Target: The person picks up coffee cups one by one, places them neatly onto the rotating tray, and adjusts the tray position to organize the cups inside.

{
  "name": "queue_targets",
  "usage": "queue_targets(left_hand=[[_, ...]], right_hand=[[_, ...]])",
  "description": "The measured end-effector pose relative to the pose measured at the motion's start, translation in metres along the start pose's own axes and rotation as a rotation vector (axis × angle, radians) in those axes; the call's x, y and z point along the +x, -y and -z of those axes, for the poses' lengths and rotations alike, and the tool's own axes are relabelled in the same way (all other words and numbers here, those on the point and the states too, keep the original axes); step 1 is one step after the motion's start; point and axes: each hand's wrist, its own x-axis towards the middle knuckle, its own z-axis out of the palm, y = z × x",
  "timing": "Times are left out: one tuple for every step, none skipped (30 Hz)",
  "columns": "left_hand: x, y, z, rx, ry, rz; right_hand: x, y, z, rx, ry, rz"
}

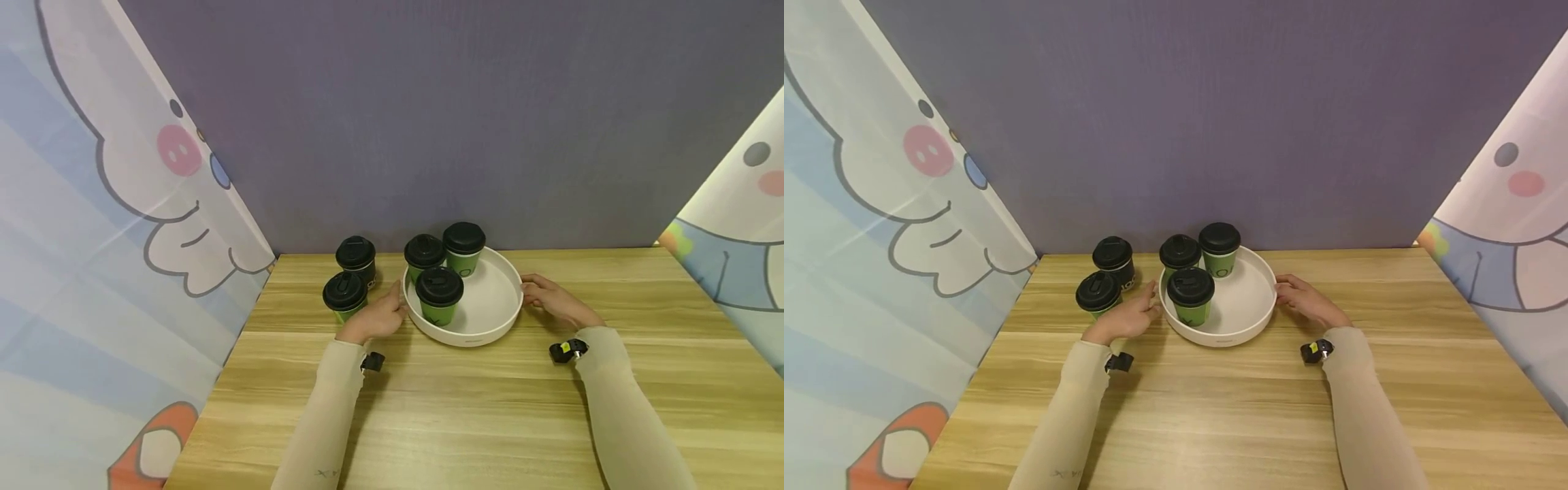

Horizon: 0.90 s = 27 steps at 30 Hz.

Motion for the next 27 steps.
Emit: queue_targets(left_hand=[[-0.005,-0.003,0.003,0.016,0.002,0.005],[-0.009,-0.006,0.007,0.029,0.003,0.007],[-0.013,-0.009,0.011,0.041,-0.005,0.003],[-0.017,-0.011,0.014,0.048,-0.015,-0.001],[-0.021,-0.013,0.018,0.049,-0.031,-0.014],[-0.024,-0.014,0.022,0.048,-0.055,-0.026],[-0.028,-0.016,0.025,0.048,-0.086,-0.041],[-0.03,-0.017,0.029,0.043,-0.124,-0.065],[-0.032,-0.017,0.032,0.039,-0.167,-0.088],[-0.034,-0.017,0.035,0.025,-0.212,-0.113],[-0.036,-0.016,0.039,0.01,-0.261,-0.145],[-0.037,-0.015,0.042,-0.012,-0.31,-0.168],[-0.038,-0.012,0.044,-0.038,-0.355,-0.189],[-0.038,-0.009,0.047,-0.057,-0.397,-0.211],[-0.04,-0.006,0.05,-0.077,-0.436,-0.232],[-0.041,-0.003,0.053,-0.096,-0.472,-0.243],[-0.042,0.0,0.056,-0.111,-0.502,-0.24],[-0.043,0.004,0.058,-0.115,-0.535,-0.233],[-0.045,0.007,0.061,-0.111,-0.56,-0.225],[-0.047,0.01,0.064,-0.101,-0.576,-0.211],[-0.048,0.013,0.066,-0.088,-0.588,-0.196],[-0.049,0.017,0.068,-0.071,-0.594,-0.173],[-0.05,0.02,0.07,-0.049,-0.595,-0.149],[-0.051,0.024,0.071,-0.027,-0.589,-0.127],[-0.051,0.027,0.073,-0.009,-0.573,-0.102],[-0.052,0.03,0.073,0.012,-0.555,-0.075],[-0.052,0.033,0.074,0.031,-0.534,-0.049]], right_hand=[[0.0,0.0,0.0,0.014,0.002,-0.004],[0.0,-0.001,0.0,0.029,0.002,-0.007],[0.0,-0.001,0.0,0.044,0.004,-0.008],[-0.001,-0.002,0.0,0.058,0.004,-0.01],[-0.001,-0.002,0.0,0.071,0.006,-0.012],[-0.001,-0.002,-0.001,0.088,0.005,-0.021],[-0.001,-0.003,-0.001,0.099,0.008,-0.024],[-0.001,-0.003,-0.001,0.106,0.01,-0.026],[-0.001,-0.004,-0.001,0.11,0.013,-0.03],[-0.002,-0.004,-0.001,0.112,0.013,-0.035],[-0.002,-0.005,0.0,0.112,0.016,-0.037],[-0.002,-0.006,0.001,0.111,0.019,-0.04],[-0.003,-0.006,0.001,0.107,0.023,-0.04],[-0.003,-0.006,0.001,0.101,0.025,-0.042],[-0.003,-0.006,0.001,0.096,0.028,-0.043],[-0.003,-0.007,0.001,0.09,0.03,-0.042],[-0.003,-0.007,0.001,0.084,0.035,-0.039],[-0.003,-0.007,0.001,0.079,0.037,-0.038],[-0.003,-0.007,0.001,0.076,0.04,-0.035],[-0.004,-0.007,0.001,0.075,0.043,-0.034],[-0.004,-0.007,0.001,0.07,0.047,-0.032],[-0.004,-0.007,0.002,0.066,0.052,-0.03],[-0.005,-0.007,0.002,0.059,0.06,-0.027],[-0.005,-0.008,0.003,0.052,0.068,-0.025],[-0.006,-0.008,0.003,0.047,0.077,-0.025],[-0.006,-0.008,0.004,0.043,0.089,-0.028],[-0.007,-0.008,0.005,0.035,0.102,-0.029]])
